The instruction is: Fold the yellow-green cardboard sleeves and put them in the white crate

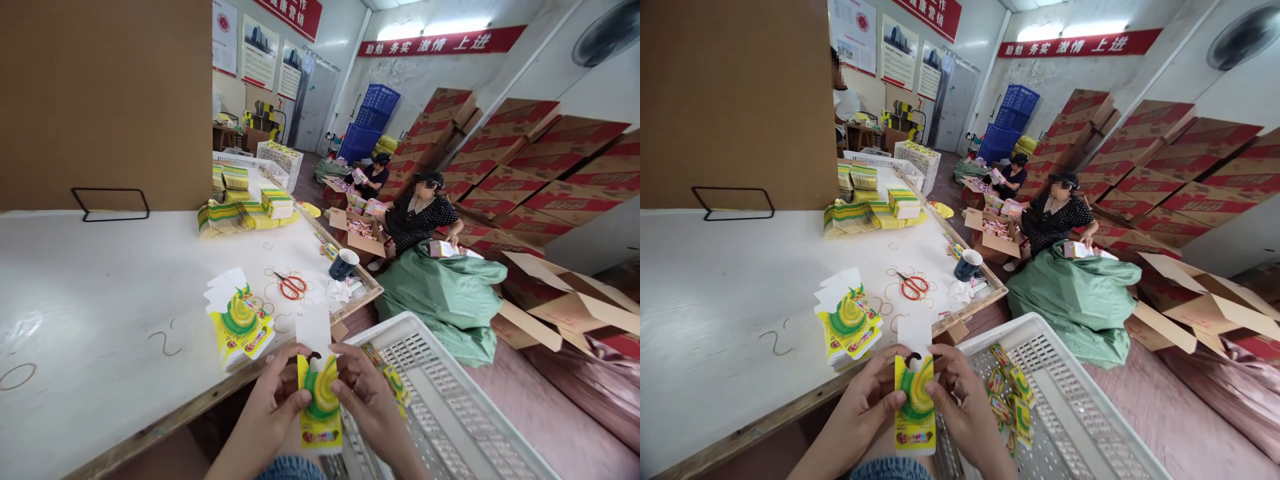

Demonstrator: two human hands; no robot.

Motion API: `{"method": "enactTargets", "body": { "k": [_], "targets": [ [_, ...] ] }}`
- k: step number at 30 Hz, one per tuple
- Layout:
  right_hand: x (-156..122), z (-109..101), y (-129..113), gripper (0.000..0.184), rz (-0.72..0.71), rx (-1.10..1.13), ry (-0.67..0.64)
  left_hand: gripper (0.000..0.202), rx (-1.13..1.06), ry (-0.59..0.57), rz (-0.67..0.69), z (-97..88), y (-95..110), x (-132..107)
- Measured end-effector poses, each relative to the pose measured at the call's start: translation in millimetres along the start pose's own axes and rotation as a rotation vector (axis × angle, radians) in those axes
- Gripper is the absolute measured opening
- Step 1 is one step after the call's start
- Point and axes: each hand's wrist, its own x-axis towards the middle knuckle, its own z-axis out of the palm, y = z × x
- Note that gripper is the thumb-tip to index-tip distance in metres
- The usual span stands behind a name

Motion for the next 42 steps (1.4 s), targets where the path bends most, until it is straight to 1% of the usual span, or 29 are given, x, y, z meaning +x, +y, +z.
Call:
{"method": "enactTargets", "body": {
  "k": [2,3,4,6,8,9,10,12,13,15,17,18,20,22,24,27,30,31,33,35,37,39,42],
  "targets": [
    [1,-8,-5,0.018,-0.011,-0.11,-0.081,0.036,-0.028,-0.031,-0.023,0.5,-2,-1],
    [1,-11,-7,0.013,-0.018,-0.165,-0.102,0.036,-0.026,-0.036,-0.034,1.3,-4,-1],
    [2,-13,-8,0.013,-0.029,-0.218,-0.108,0.038,-0.024,-0.036,-0.044,2.3,-4,-2],
    [2,-15,-7,0.018,-0.069,-0.294,-0.083,0.054,-0.046,-0.022,-0.054,4.7,-5,-2],
    [2,-14,-1,0.016,-0.087,-0.291,-0.021,0.073,-0.077,-0.013,-0.052,6.3,-5,-1],
    [2,-13,2,0.015,-0.084,-0.266,0.014,0.077,-0.094,-0.02,-0.054,6.7,-6,0],
    [2,-13,6,0.019,-0.073,-0.234,0.05,0.076,-0.106,-0.035,-0.057,6.7,-7,2],
    [1,-14,13,0.03,-0.058,-0.188,0.109,0.064,-0.105,-0.063,-0.072,5.8,-12,5],
    [0,-15,15,0.032,-0.068,-0.187,0.117,0.057,-0.098,-0.065,-0.073,5.1,-14,6],
    [0,-20,15,0.028,-0.111,-0.192,0.12,0.048,-0.059,-0.039,-0.055,4.1,-20,8],
    [-1,-25,11,0.028,-0.113,-0.169,0.102,0.046,-0.018,-0.013,-0.035,4.3,-25,8],
    [-1,-26,9,0.028,-0.077,-0.147,0.083,0.047,-0.003,-0.002,-0.03,4.9,-27,8],
    [-2,-25,6,0.026,0.053,-0.082,0.025,0.048,0.026,0.017,-0.032,6.7,-30,7],
    [-2,-22,5,0.032,0.163,-0.023,-0.031,0.049,0.059,0.033,-0.034,8.6,-31,6],
    [-2,-19,5,0.033,0.201,0.003,-0.048,0.049,0.09,0.029,-0.039,9.8,-30,6],
    [-1,-19,6,0.032,0.205,-0.02,-0.064,0.049,0.13,0.015,-0.043,10.4,-27,6],
    [0,-23,6,0.033,0.201,-0.061,-0.091,0.048,0.153,0.029,-0.041,10.8,-24,6],
    [0,-24,7,0.033,0.195,-0.075,-0.078,0.049,0.156,0.033,-0.045,11.2,-24,6],
    [0,-23,8,0.031,0.168,-0.126,-0.005,0.049,0.152,0.032,-0.06,12.2,-25,6],
    [0,-21,9,0.028,0.127,-0.23,0.078,0.05,0.127,0.03,-0.068,13.4,-27,6],
    [0,-18,10,0.027,0.103,-0.324,0.114,0.05,0.078,0.041,-0.069,14.5,-28,6],
    [1,-16,11,0.029,0.116,-0.331,0.096,0.052,0.013,0.049,-0.076,15.6,-27,7],
    [1,-17,13,0.03,0.128,-0.257,0.036,0.053,-0.057,0.046,-0.098,17.1,-22,8]
  ]
}}
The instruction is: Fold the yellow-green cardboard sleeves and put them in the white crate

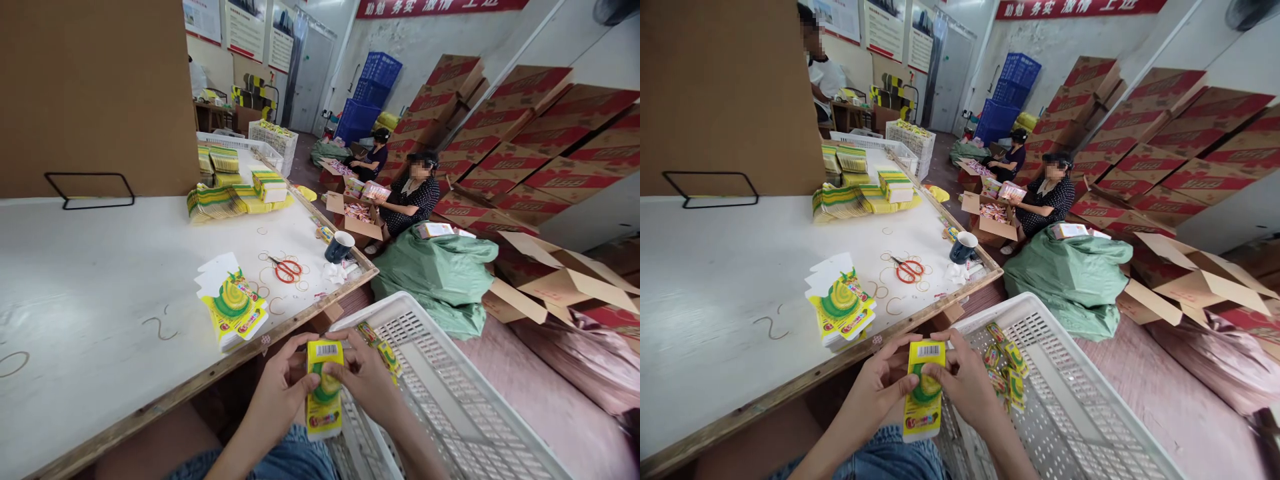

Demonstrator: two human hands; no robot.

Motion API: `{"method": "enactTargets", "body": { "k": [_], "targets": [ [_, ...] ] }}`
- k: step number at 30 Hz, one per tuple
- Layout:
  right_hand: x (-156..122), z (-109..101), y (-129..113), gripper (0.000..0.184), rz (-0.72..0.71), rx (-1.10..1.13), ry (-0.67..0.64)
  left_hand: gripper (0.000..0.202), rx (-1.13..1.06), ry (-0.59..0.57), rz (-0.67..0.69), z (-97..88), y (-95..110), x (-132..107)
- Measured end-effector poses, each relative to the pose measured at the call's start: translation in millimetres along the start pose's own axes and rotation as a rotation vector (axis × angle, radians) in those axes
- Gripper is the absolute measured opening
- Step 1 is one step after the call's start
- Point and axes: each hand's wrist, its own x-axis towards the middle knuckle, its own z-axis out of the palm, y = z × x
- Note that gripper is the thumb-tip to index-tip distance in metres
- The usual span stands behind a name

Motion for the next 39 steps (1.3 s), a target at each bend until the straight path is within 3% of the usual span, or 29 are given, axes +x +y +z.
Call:
{"method": "enactTargets", "body": {
  "k": [5,11,13,15,17,20,22,23,25,28,31,34,37,39],
  "targets": [
    [-1,-3,7,0.028,-0.059,0.024,0.095,0.054,-0.02,0.01,-0.013,0.3,6,1],
    [-2,19,13,0.02,-0.02,0.416,0.145,0.05,0.014,0.004,0.018,-1.4,-5,2],
    [-1,20,13,0.018,-0.024,0.441,0.156,0.049,0.025,0.0,0.02,0.2,-10,0],
    [-2,10,12,0.017,-0.043,0.355,0.188,0.046,0.105,0.005,0.054,1.5,-9,-2],
    [-3,-12,10,0.021,-0.1,0.152,0.34,0.043,0.337,0.073,0.186,-0.4,-1,-5],
    [1,-50,6,0.029,-0.205,-0.326,0.806,0.042,0.816,0.349,0.515,-13.3,19,-10],
    [12,-60,3,0.043,-0.237,-0.557,0.921,0.044,1.045,0.572,0.605,-26.4,29,-11],
    [20,-55,2,0.049,-0.237,-0.577,0.894,0.045,1.12,0.653,0.582,-32.7,31,-11],
    [38,-28,-3,0.051,-0.213,-0.442,0.705,0.047,1.206,0.697,0.458,-42.9,29,-11],
    [68,37,-11,0.04,-0.151,-0.111,0.318,0.049,1.224,0.59,0.346,-50.0,21,-9],
    [92,85,-19,0.031,-0.135,0.081,0.156,0.048,1.157,0.505,0.355,-52.3,17,-11],
    [96,91,-23,0.026,-0.143,0.169,0.16,0.044,0.986,0.595,0.449,-51.7,21,-17],
    [77,72,-21,0.029,-0.089,0.376,0.17,0.04,0.638,0.777,0.568,-42.9,26,-20],
    [58,61,-20,0.028,0.006,0.604,0.184,0.041,0.347,0.767,0.557,-33.3,27,-19]
  ]
}}
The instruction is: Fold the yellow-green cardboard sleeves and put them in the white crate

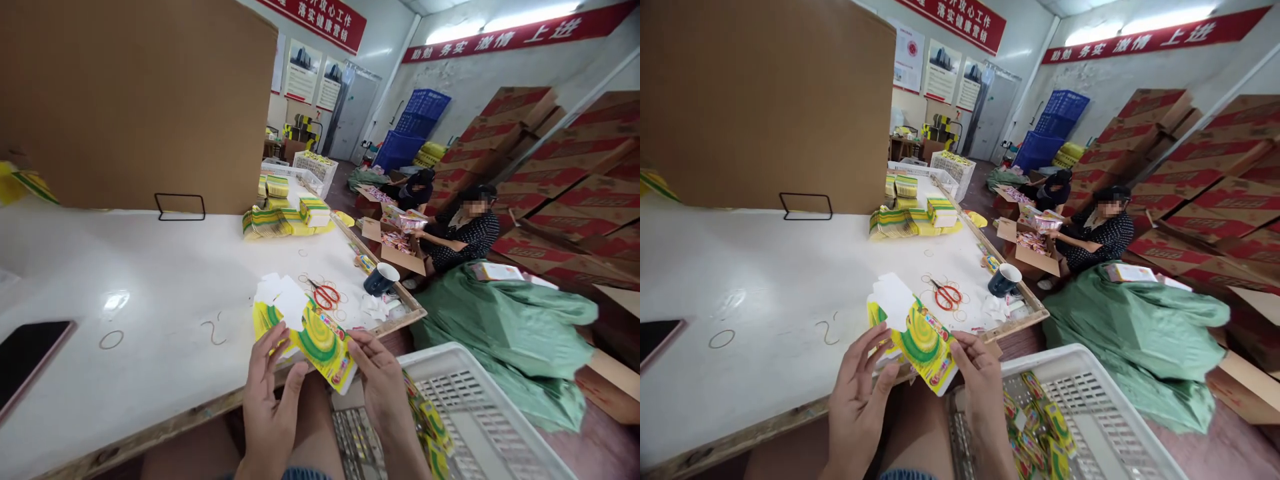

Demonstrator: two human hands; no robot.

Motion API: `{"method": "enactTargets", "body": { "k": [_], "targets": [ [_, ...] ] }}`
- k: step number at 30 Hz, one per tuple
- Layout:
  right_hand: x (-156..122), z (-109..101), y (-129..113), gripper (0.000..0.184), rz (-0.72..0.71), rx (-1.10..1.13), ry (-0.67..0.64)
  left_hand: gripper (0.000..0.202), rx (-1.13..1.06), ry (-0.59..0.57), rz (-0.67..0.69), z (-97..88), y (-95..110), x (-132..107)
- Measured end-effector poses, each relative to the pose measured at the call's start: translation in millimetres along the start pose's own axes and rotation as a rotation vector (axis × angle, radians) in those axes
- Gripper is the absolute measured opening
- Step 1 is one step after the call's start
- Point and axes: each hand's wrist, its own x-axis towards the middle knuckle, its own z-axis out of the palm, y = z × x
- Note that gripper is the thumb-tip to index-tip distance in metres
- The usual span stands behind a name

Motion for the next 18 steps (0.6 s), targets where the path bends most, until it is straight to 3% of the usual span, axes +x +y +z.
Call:
{"method": "enactTargets", "body": {
  "k": [2,6,7,10,12,18],
  "targets": [
    [-17,-9,-2,0.027,0.095,0.188,0.065,0.044,-0.195,-0.007,-0.104,8.2,2,-5],
    [-40,-16,2,0.028,0.164,0.327,0.166,0.054,-0.321,0.048,-0.127,19.2,0,-15],
    [-44,-18,4,0.028,0.174,0.339,0.173,0.055,-0.353,-0.008,-0.153,21.0,-2,-17],
    [-52,-23,9,0.028,0.208,0.336,0.169,0.048,-0.499,-0.347,-0.319,26.7,-6,-21],
    [-58,-28,11,0.029,0.237,0.321,0.167,0.047,-0.57,-0.514,-0.412,30.5,-8,-22],
    [-72,-48,13,0.028,0.248,0.166,0.087,0.051,-0.64,-0.679,-0.568,37.3,-13,-23]
  ]
}}
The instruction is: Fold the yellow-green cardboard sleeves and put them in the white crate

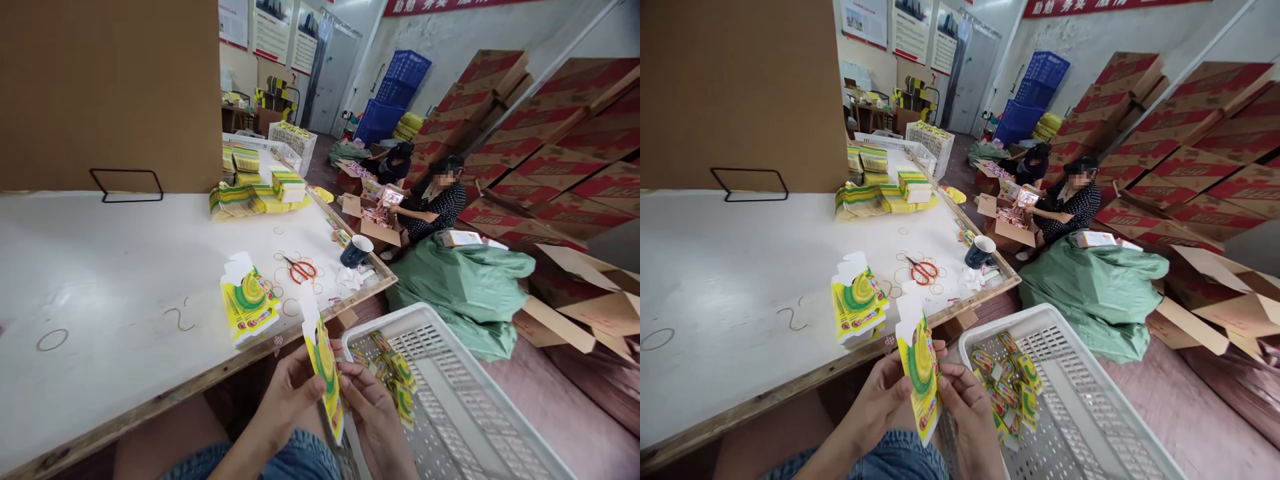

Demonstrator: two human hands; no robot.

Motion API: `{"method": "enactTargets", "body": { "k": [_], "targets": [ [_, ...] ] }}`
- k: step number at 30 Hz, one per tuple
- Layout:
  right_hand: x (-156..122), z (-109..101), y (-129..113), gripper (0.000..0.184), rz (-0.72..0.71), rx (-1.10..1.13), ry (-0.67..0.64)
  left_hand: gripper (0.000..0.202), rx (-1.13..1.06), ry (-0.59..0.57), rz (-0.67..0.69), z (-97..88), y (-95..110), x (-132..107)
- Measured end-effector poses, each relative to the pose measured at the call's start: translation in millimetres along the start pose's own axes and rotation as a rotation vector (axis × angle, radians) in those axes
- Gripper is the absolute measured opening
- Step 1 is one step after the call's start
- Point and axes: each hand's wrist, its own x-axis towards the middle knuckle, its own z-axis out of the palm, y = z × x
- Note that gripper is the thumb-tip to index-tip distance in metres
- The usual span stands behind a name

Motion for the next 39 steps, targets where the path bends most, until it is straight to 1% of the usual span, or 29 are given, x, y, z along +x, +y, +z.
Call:
{"method": "enactTargets", "body": {
  "k": [1,3,6,12,15,16,18,20,21,23,25,27,29,31,33,35,37,39],
  "targets": [
    [0,-3,0,0.027,-0.026,-0.057,0.003,0.049,0.013,0.015,-0.021,0.2,-1,1],
    [1,-6,1,0.027,-0.073,-0.168,0.012,0.042,0.051,0.083,-0.053,0.5,-4,3],
    [4,-7,3,0.029,-0.125,-0.264,0.029,0.036,0.085,0.172,-0.075,0.1,-10,7],
    [4,-7,6,0.031,-0.211,-0.377,0.13,0.04,0.168,0.255,-0.063,-2.6,-17,11],
    [5,-11,5,0.03,-0.293,-0.502,0.159,0.039,0.212,0.298,-0.052,-4.5,-16,11],
    [5,-12,4,0.028,-0.316,-0.543,0.148,0.038,0.224,0.303,-0.051,-5.1,-16,11],
    [7,-13,2,0.026,-0.318,-0.578,0.081,0.036,0.247,0.294,-0.058,-6.0,-17,11],
    [9,-13,1,0.026,-0.283,-0.553,0.008,0.031,0.271,0.275,-0.07,-6.1,-19,11],
    [10,-13,1,0.026,-0.272,-0.536,-0.01,0.028,0.284,0.267,-0.073,-5.8,-20,10],
    [12,-12,2,0.028,-0.281,-0.522,0.0,0.025,0.308,0.267,-0.066,-4.8,-22,9],
    [14,-11,3,0.024,-0.302,-0.501,0.008,0.032,0.338,0.285,-0.026,-3.4,-22,7],
    [15,-10,0,0.022,-0.319,-0.456,-0.006,0.046,0.369,0.283,0.019,-2.1,-20,5],
    [14,-11,-7,0.032,-0.332,-0.419,-0.04,0.056,0.386,0.231,0.035,-1.2,-16,2],
    [13,-14,-15,0.037,-0.33,-0.419,-0.105,0.058,0.385,0.158,0.023,-1.2,-11,1],
    [13,-19,-24,0.034,-0.315,-0.446,-0.2,0.053,0.388,0.095,-0.009,-2.1,-6,0],
    [13,-23,-32,0.024,-0.298,-0.501,-0.288,0.043,0.375,0.039,-0.06,-3.3,-4,0],
    [14,-27,-37,0.014,-0.304,-0.585,-0.328,0.035,0.33,-0.003,-0.104,-3.8,-4,-1],
    [16,-28,-38,0.017,-0.346,-0.675,-0.322,0.033,0.287,-0.017,-0.125,-3.0,-6,-1]
  ]
}}
